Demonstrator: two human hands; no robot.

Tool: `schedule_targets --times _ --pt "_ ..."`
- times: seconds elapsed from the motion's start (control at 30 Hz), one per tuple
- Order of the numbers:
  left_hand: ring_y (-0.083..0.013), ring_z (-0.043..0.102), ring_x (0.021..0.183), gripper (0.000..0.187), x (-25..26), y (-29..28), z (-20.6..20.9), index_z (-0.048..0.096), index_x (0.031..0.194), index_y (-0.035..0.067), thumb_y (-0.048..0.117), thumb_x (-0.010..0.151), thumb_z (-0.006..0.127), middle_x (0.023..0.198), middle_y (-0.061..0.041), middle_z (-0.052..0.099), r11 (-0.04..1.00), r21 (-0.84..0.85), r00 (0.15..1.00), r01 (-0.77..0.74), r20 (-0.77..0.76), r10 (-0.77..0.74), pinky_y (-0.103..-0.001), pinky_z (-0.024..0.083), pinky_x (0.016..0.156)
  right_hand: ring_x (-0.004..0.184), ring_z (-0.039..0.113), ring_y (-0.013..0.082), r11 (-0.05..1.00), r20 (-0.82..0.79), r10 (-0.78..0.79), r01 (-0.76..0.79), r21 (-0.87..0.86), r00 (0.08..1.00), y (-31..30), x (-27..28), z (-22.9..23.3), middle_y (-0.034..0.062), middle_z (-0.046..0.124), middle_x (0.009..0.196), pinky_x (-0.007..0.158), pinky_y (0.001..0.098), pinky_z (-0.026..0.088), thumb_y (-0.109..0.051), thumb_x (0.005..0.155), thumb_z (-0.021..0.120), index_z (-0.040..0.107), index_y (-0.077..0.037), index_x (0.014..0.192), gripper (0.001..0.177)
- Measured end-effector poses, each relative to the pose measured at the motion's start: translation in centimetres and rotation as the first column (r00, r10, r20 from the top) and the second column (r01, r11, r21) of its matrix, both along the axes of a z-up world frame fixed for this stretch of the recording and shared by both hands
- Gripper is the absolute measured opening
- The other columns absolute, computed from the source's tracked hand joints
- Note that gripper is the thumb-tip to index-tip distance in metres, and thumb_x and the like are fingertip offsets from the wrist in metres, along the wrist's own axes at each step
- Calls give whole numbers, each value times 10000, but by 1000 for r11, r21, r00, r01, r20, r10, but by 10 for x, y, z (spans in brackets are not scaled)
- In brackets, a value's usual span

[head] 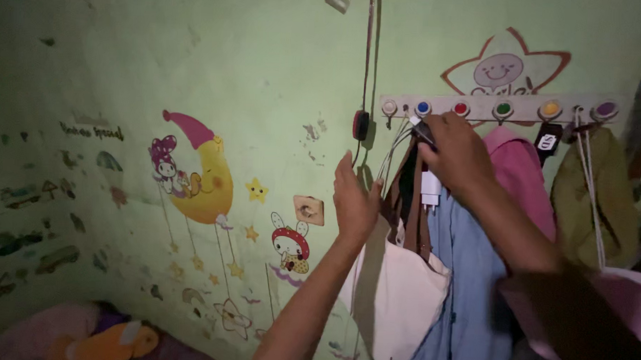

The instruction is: The person unplugs a black charger, connects a white charging cable to a white adapter, and plugs it into a wall socket. They then connect the cable to a smartphone and later to a small black electronic device, plugging the device's charger into the wall.

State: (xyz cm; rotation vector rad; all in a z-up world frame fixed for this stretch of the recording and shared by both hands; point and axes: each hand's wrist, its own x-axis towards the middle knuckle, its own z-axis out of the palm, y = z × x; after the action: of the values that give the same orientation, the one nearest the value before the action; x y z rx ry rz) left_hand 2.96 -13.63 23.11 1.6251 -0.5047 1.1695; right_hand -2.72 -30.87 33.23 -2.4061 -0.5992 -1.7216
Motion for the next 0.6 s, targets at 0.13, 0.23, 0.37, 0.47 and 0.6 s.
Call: schedule_targets --times 0.13,0.23,0.37,0.47,0.6 --pt "-413 498 1348 749 -3 10 8 360 1519 -58 195 917 727 1461 -272 495 993 54 988 106 109 -111 -450 416 1111 1036 642 404 998 39 55 -54 -24 998 -5 -13 -4 186 661 1118 856 471 526 -148 825 769 656 -23 1213 423" --pt "-380 535 1344 680 -3 9 14 421 1501 -63 266 983 714 1444 -263 543 975 32 960 222 167 -224 -446 419 1120 995 688 339 984 -157 176 -168 65 972 -9 -21 -3 166 695 1112 861 410 539 -152 781 798 708 -75 1239 473" --pt "-246 645 979 552 0 20 22 678 1382 -74 349 1028 695 1122 -208 666 821 -48 803 569 -181 -567 -364 521 868 1022 730 210 920 -393 392 -356 164 832 -4 -29 -3 93 750 1136 906 333 553 -134 772 812 733 -100 1195 433" --pt "-172 704 843 528 -4 41 16 704 1306 -73 337 974 710 1001 -120 717 690 -182 604 701 -364 -709 -277 563 726 1066 712 171 883 -436 459 -450 130 774 11 -33 -7 79 753 1153 936 321 539 -99 751 833 738 -95 1184 444" --pt "-129 702 890 463 -14 77 2 637 1322 18 304 964 700 1066 -45 729 591 -344 450 730 -409 -794 -239 548 746 1156 664 164 809 -444 578 -554 199 685 38 -31 -16 78 715 1243 991 307 507 -52 743 818 694 -77 1261 534"
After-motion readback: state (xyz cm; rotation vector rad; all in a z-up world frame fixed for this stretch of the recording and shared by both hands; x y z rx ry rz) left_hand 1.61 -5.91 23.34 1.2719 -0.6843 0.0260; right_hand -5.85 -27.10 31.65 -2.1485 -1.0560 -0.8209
